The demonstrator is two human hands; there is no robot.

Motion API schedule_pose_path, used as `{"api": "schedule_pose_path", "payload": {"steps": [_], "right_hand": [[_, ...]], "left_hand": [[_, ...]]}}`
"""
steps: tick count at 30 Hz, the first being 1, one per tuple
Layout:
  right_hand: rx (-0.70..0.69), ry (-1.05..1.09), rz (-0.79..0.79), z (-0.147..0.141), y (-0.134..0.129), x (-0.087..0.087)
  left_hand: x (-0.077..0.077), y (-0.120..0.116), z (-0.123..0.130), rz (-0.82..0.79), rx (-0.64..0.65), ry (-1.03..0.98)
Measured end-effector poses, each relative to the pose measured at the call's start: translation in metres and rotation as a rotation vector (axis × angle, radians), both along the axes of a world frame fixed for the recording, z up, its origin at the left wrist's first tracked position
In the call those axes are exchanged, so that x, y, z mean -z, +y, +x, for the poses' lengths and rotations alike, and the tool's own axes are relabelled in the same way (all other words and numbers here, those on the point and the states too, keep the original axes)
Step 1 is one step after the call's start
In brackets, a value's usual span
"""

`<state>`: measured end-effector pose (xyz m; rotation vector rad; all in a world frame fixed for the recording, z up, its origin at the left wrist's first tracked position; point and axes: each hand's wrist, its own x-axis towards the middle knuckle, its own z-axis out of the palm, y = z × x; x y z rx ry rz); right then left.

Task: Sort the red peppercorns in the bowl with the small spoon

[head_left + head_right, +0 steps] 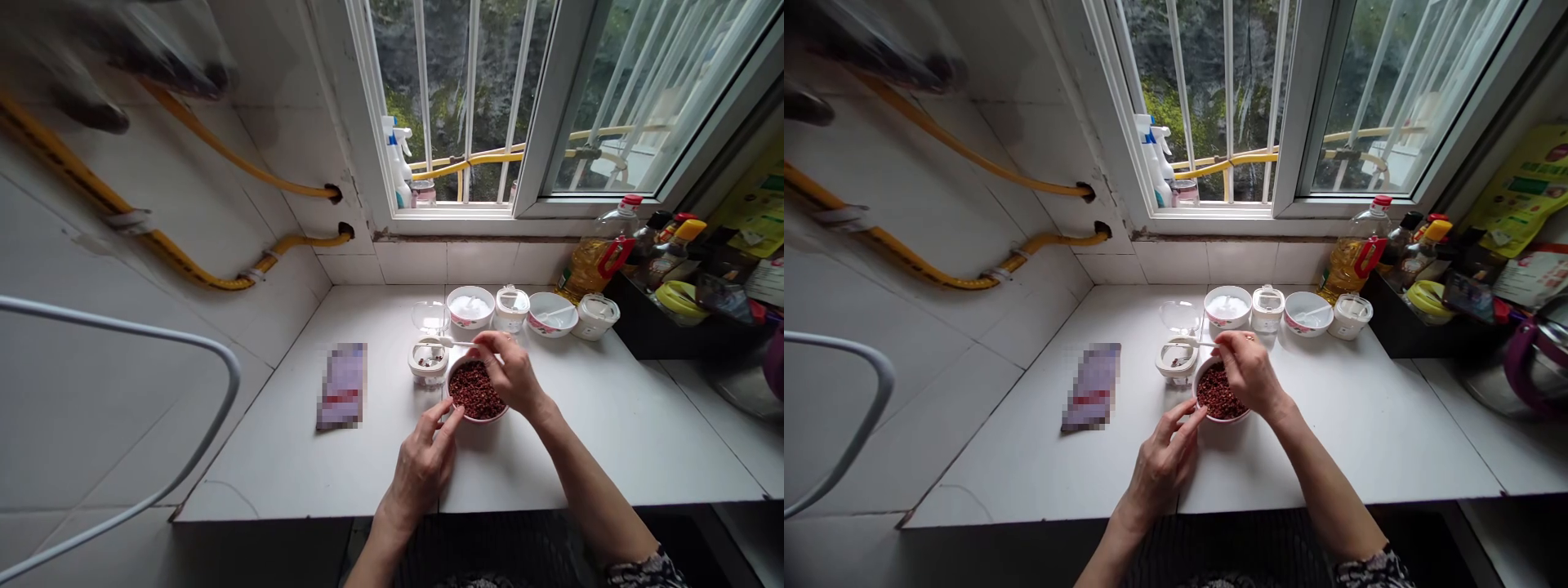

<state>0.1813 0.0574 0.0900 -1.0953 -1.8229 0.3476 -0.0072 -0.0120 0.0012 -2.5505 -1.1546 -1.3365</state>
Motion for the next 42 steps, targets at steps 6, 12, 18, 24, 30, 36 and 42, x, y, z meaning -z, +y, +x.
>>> {"api": "schedule_pose_path", "payload": {"steps": [6,12,18,24,30,36,42], "right_hand": [[0.067,-0.101,-0.024,0.036,0.002,0.003],[-0.032,-0.326,0.053,0.034,0.006,0.009],[-0.08,-0.205,-0.009,0.031,0.0,0.005],[0.002,-0.076,-0.143,0.036,0.001,0.007],[-0.021,0.106,-0.275,0.034,0.001,0.004],[-0.018,0.297,-0.427,0.032,0.003,0.008],[-0.006,0.327,-0.498,0.032,0.006,0.011]], "left_hand": [[0.0,0.0,0.001,0.001,-0.01,-0.007],[-0.001,0.0,0.001,0.0,-0.008,-0.005],[-0.002,-0.001,0.0,-0.003,-0.007,0.002],[-0.003,-0.001,0.0,-0.001,-0.014,0.004],[-0.002,-0.001,0.0,-0.001,-0.012,0.0],[-0.003,0.0,0.001,0.009,-0.01,0.0],[-0.003,0.0,0.001,0.011,-0.005,-0.002]]}}
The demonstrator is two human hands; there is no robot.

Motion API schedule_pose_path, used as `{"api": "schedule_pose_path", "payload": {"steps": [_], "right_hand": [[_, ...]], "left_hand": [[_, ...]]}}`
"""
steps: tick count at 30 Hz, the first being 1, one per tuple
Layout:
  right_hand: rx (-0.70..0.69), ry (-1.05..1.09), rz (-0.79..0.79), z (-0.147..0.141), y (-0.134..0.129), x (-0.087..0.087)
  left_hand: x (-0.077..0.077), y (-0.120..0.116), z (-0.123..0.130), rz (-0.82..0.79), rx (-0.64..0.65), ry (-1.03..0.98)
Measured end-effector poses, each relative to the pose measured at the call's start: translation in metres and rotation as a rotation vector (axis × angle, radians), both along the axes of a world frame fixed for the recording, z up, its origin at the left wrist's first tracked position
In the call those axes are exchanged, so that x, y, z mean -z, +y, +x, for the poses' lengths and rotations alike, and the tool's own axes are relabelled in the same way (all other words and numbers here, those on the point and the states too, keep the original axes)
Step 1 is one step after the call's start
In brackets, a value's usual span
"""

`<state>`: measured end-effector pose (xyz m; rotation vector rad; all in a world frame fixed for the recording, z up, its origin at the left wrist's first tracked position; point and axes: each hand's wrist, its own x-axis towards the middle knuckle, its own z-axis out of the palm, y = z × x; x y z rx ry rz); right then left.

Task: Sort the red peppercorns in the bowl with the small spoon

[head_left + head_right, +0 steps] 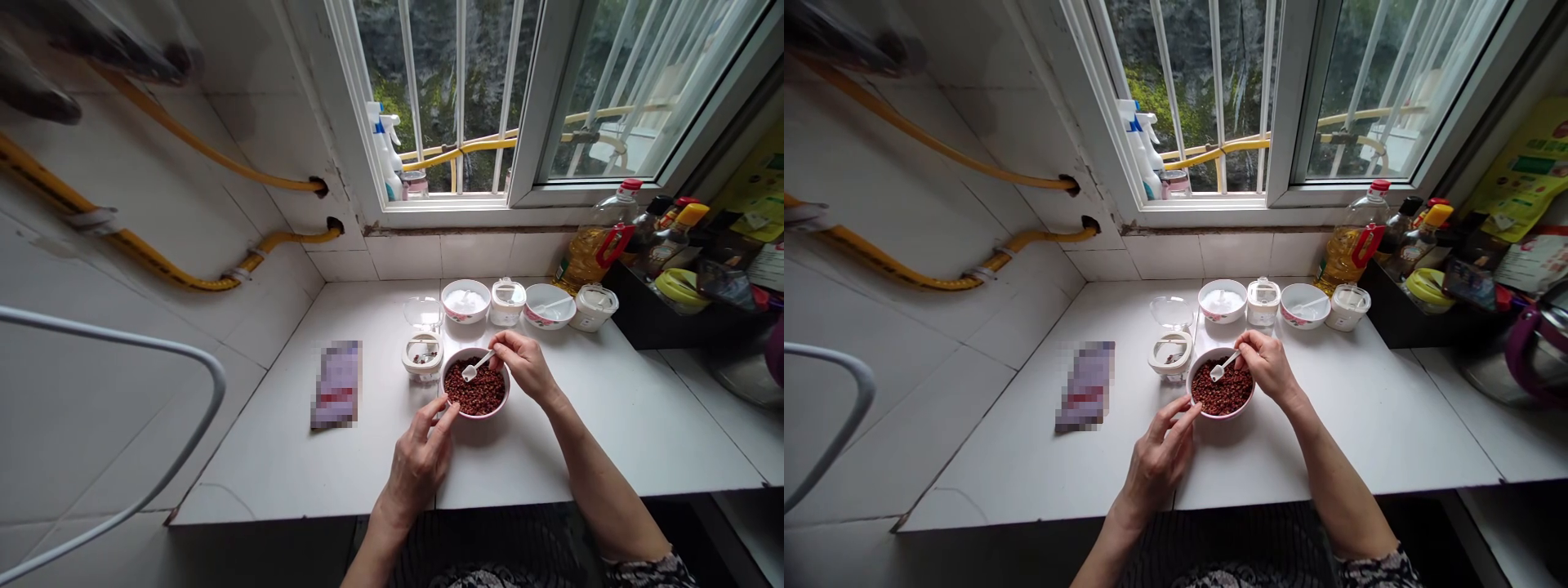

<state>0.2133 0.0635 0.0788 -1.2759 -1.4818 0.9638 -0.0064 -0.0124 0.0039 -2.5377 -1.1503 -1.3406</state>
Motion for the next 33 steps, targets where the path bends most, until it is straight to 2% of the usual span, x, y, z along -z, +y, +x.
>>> {"api": "schedule_pose_path", "payload": {"steps": [9,16,22,27,33], "right_hand": [[-0.015,-0.065,0.04,-0.003,0.001,0.004],[-0.015,-0.007,-0.015,-0.006,0.003,0.009],[-0.035,-0.048,0.002,-0.01,0.002,0.008],[-0.086,0.035,-0.064,-0.01,0.001,0.005],[-0.084,0.106,-0.103,-0.008,0.002,0.003]], "left_hand": [[0.0,0.0,0.0,0.008,0.001,0.0],[0.0,0.0,0.001,0.01,0.0,-0.001],[0.001,0.0,0.001,0.018,-0.002,-0.001],[0.0,0.0,0.001,0.017,-0.004,0.003],[-0.001,0.0,0.001,0.008,0.001,0.0]]}}
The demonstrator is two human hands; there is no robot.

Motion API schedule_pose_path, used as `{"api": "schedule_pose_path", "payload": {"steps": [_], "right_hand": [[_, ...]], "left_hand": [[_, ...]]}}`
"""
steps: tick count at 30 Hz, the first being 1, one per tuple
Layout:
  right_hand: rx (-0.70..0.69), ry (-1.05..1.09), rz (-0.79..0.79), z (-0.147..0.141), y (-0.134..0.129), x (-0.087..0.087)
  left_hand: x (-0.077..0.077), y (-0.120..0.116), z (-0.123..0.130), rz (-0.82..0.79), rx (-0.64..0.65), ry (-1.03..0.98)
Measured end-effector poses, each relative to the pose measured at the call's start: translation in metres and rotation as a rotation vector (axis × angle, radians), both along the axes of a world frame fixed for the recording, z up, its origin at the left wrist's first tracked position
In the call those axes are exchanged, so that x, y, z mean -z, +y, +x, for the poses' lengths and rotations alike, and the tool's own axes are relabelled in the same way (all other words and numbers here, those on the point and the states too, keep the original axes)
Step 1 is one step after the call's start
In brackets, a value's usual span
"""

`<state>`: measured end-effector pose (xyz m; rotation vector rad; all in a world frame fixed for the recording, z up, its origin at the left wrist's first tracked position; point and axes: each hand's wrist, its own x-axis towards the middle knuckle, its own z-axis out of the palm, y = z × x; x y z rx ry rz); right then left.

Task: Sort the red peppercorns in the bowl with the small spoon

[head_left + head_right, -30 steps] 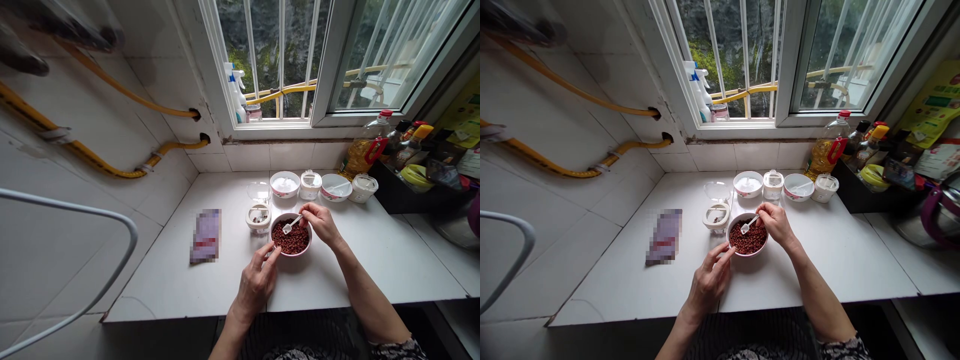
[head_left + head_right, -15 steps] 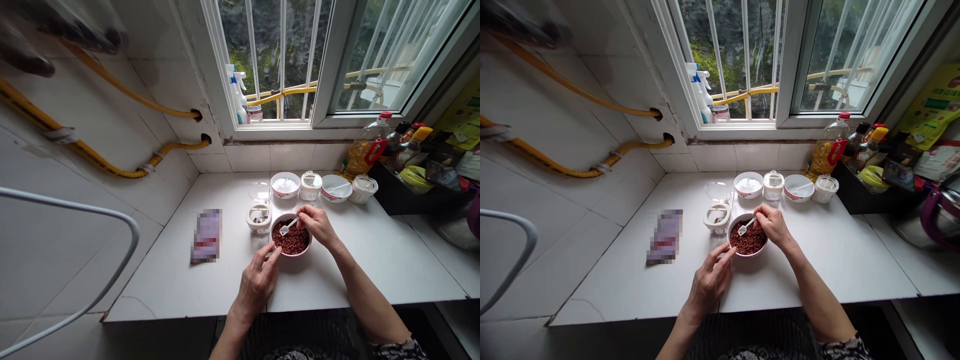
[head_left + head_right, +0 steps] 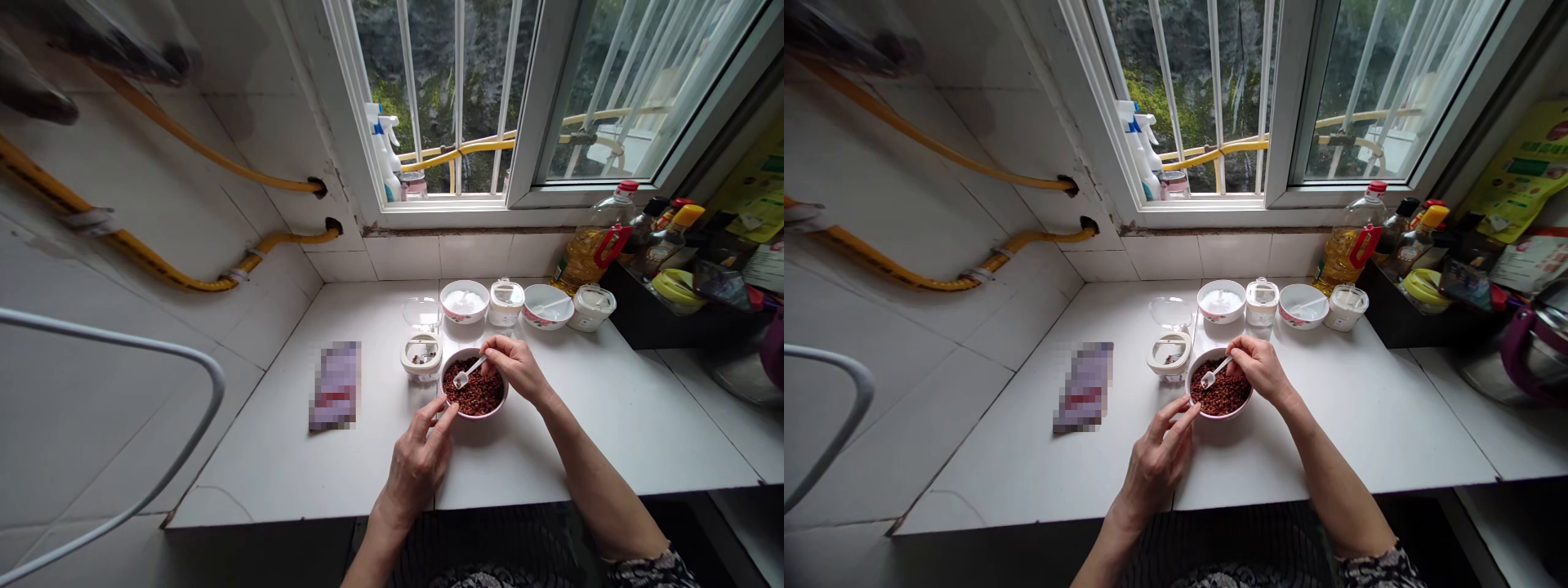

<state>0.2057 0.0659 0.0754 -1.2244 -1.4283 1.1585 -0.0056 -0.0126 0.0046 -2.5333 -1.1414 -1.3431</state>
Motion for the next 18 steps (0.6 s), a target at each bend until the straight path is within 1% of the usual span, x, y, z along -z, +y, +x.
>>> {"api": "schedule_pose_path", "payload": {"steps": [3,9,13,16,18], "right_hand": [[0.017,0.045,-0.023,0.001,0.001,0.001],[0.04,0.074,-0.02,0.003,0.002,0.0],[0.071,0.131,-0.024,0.0,0.005,-0.002],[0.1,0.174,0.026,-0.008,0.008,-0.006],[0.119,0.172,0.11,-0.018,0.008,-0.009]], "left_hand": [[0.0,0.0,0.0,-0.002,-0.001,0.002],[0.002,0.0,0.0,-0.005,0.001,-0.008],[0.003,0.0,0.001,-0.01,-0.001,-0.006],[0.004,0.0,0.001,-0.01,-0.002,-0.004],[0.004,0.001,0.001,-0.008,-0.001,-0.007]]}}
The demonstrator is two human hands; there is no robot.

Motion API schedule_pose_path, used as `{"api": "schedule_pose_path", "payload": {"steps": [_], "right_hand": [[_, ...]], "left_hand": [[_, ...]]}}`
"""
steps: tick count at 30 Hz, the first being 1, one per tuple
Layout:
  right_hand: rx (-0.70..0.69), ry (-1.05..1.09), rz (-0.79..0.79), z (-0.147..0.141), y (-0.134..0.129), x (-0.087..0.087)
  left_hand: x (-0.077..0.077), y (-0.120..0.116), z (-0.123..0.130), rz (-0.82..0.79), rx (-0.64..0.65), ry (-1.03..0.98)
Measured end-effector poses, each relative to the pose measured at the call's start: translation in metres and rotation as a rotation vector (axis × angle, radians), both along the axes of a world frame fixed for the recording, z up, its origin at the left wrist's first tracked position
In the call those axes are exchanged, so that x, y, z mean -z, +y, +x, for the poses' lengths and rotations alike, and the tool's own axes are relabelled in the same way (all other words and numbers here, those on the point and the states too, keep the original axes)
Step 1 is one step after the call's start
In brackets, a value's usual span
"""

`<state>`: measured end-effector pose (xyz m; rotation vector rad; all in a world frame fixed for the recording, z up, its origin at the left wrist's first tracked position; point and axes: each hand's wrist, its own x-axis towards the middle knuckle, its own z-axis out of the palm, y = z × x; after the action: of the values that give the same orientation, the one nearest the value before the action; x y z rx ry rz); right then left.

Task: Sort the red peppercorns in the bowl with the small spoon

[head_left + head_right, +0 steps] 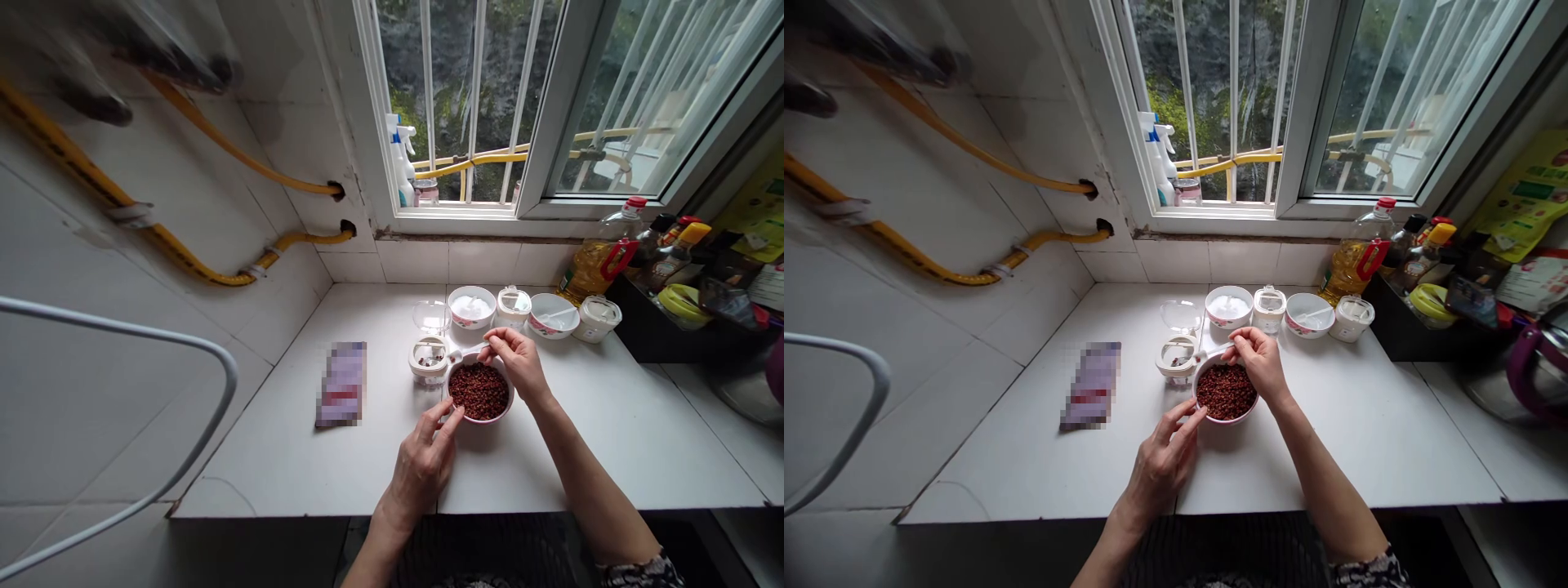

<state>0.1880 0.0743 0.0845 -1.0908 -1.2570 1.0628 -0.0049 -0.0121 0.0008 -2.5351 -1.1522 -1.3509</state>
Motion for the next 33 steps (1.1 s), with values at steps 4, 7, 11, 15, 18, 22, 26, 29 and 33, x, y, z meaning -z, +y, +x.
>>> {"api": "schedule_pose_path", "payload": {"steps": [4,7,11,15,18,22,26,29,33], "right_hand": [[0.036,-0.211,0.229,-0.021,-0.004,-0.002],[-0.012,-0.506,0.439,-0.03,-0.008,-0.001],[0.003,-0.594,0.548,-0.024,-0.012,-0.004],[0.132,-0.456,0.353,0.001,-0.013,-0.008],[0.103,-0.467,0.245,0.02,-0.012,-0.005],[0.103,-0.582,0.229,0.029,-0.009,0.001],[0.028,-0.607,0.204,0.023,-0.007,0.008],[-0.019,-0.536,0.142,0.018,-0.006,0.012],[-0.017,-0.393,0.025,0.019,-0.005,0.014]], "left_hand": [[0.0,0.0,-0.001,-0.007,0.005,0.003],[0.0,0.0,-0.001,-0.023,0.007,0.01],[-0.001,-0.001,-0.001,-0.018,0.003,0.01],[-0.001,-0.001,-0.001,-0.015,-0.002,0.011],[-0.001,-0.001,-0.001,-0.021,-0.007,0.008],[-0.001,-0.001,0.0,-0.013,-0.009,0.003],[-0.001,0.0,-0.001,0.002,-0.007,0.002],[-0.001,0.0,-0.001,-0.005,-0.01,0.007],[0.0,0.0,-0.001,-0.004,-0.004,0.003]]}}
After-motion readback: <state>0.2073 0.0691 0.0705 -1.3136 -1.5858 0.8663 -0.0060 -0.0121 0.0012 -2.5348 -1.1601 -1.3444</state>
